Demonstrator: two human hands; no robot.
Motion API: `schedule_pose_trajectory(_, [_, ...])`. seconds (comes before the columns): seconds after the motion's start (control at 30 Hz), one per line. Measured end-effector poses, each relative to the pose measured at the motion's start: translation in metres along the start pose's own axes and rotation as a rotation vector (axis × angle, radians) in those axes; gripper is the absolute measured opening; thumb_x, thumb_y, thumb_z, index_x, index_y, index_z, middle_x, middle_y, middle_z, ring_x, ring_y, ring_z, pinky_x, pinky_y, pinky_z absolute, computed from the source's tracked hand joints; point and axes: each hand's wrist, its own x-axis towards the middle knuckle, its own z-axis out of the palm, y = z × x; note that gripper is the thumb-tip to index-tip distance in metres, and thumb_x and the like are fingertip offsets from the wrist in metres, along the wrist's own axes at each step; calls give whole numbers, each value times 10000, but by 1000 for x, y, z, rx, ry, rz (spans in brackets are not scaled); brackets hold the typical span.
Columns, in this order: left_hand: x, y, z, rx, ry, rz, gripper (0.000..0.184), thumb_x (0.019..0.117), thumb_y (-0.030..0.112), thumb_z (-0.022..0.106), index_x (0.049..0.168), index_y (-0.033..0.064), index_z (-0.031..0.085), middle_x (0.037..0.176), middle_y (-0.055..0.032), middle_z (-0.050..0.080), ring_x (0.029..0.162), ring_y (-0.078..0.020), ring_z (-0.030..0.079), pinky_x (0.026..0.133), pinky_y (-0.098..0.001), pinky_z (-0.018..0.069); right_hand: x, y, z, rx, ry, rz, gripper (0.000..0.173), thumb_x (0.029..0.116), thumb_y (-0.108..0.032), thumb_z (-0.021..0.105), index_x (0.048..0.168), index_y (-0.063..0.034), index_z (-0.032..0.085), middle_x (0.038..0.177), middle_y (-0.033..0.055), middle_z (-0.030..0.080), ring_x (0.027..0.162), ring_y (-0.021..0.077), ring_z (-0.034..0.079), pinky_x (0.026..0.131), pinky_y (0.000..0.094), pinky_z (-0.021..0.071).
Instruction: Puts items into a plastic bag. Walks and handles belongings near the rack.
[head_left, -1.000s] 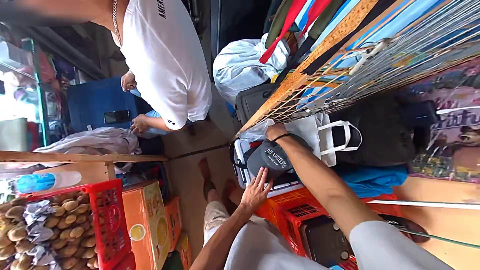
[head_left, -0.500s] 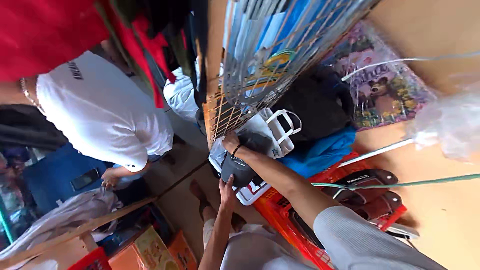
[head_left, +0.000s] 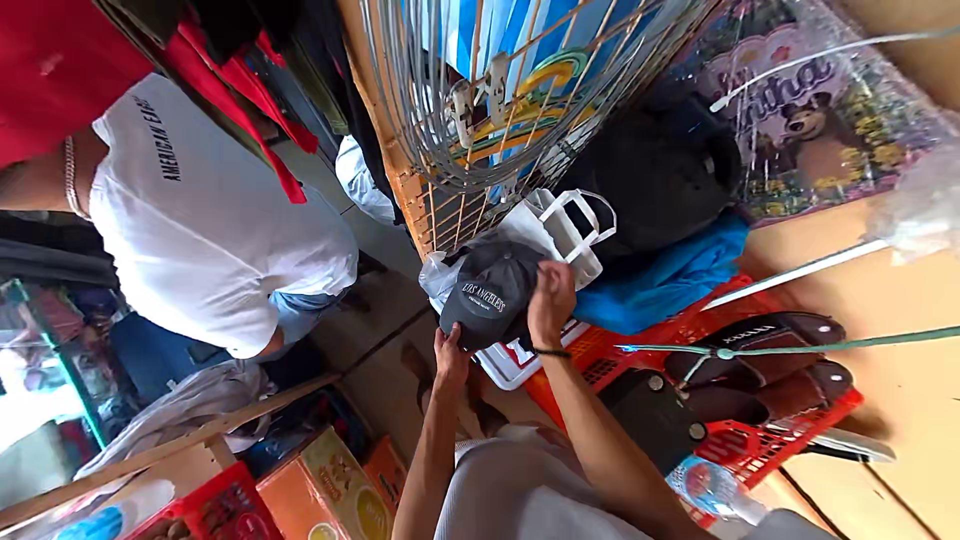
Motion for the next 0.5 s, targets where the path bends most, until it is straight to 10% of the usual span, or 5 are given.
schedule_pose_trajectory(0.17, [-3,30,7,273,-41,108,459,1084,210,502,1495,50,373,1271,-249,622,1060,-352,679,837,-519,603,-32,73,19,603,-117,907,649,1085,-564,296,1616,-197,224,1572,218,368,1331,429,495,931,635,520])
schedule_pose_trajectory(0.27, [0,45,5,378,-101,273,476,1076,246,513,1514,112,382,1320,-186,620,1122,-305,659,909,-499,584,-33,83,46,901,-238,912,804,1000,-752,236,1609,-227,246,1547,230,424,1318,445,535,926,684,541])
schedule_pose_trajectory(0.4, [26,47,1,334,-99,300,455,1086,319,489,1495,129,425,1382,-157,590,1221,-294,606,1004,-518,522,-35,85,79,1066,-158,915,723,1022,-552,533,1609,-308,188,1548,235,398,1272,484,550,908,679,548])
schedule_pose_trajectory(0.5, [30,46,8,407,-111,278,413,1084,295,492,1432,73,488,1279,-176,641,1116,-282,649,933,-489,556,-33,83,97,948,-38,935,633,1065,-491,448,1589,-217,223,1518,241,418,1227,457,568,856,631,565])
